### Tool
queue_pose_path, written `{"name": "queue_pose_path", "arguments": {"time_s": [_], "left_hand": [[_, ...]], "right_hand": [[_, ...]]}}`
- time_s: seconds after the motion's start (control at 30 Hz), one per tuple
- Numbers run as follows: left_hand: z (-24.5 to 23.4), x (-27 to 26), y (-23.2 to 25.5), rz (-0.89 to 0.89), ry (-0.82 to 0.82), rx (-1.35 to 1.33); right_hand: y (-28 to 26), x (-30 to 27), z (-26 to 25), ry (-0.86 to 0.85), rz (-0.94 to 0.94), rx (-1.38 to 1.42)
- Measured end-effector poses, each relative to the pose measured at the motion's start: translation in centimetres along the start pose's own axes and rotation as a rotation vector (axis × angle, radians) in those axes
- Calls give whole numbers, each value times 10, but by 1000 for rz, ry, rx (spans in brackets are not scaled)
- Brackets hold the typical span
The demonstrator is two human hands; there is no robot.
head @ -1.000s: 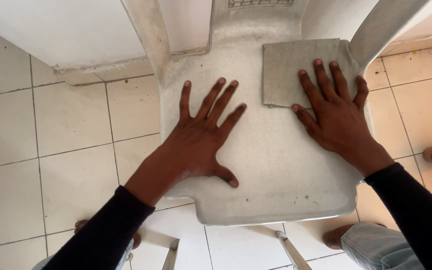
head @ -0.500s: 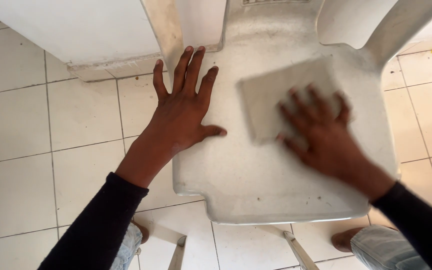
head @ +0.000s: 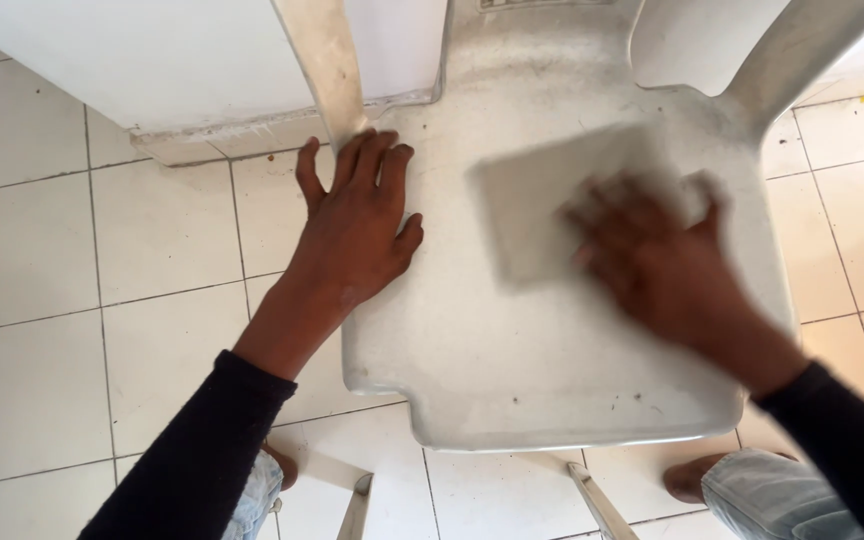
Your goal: Cleaning a white plastic chair with a cloth.
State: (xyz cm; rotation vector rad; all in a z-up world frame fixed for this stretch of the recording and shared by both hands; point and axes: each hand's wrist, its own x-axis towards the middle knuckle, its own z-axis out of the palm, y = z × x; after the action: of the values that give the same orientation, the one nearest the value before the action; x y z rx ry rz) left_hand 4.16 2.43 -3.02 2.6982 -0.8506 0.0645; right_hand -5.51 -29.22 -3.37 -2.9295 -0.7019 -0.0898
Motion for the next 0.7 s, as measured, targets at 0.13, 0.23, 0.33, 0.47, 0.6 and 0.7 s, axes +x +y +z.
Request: {"name": "queue_pose_path", "arguments": {"time_s": [0.13,0.23,0.33,0.47,0.6,0.7], "left_hand": [[10,-4,-3,37,74,63],[15,-5,-4,70,118,103],[-6,2,3,-4,62,12],[-15,7,2,-28,-7,-17],[-24,6,3,6,29,-32],[-21,10,-3,8,-18,-53]], "right_hand": [[37,-3,9,52,248,-149],[-7,1,6,61,45,62],[-91,4,-10,-63,-190,363],[-122,0,-21,-96,-323,465],[-78,12,-2,-47,-245,250],[-17,14,10,15,-38,91]]}}
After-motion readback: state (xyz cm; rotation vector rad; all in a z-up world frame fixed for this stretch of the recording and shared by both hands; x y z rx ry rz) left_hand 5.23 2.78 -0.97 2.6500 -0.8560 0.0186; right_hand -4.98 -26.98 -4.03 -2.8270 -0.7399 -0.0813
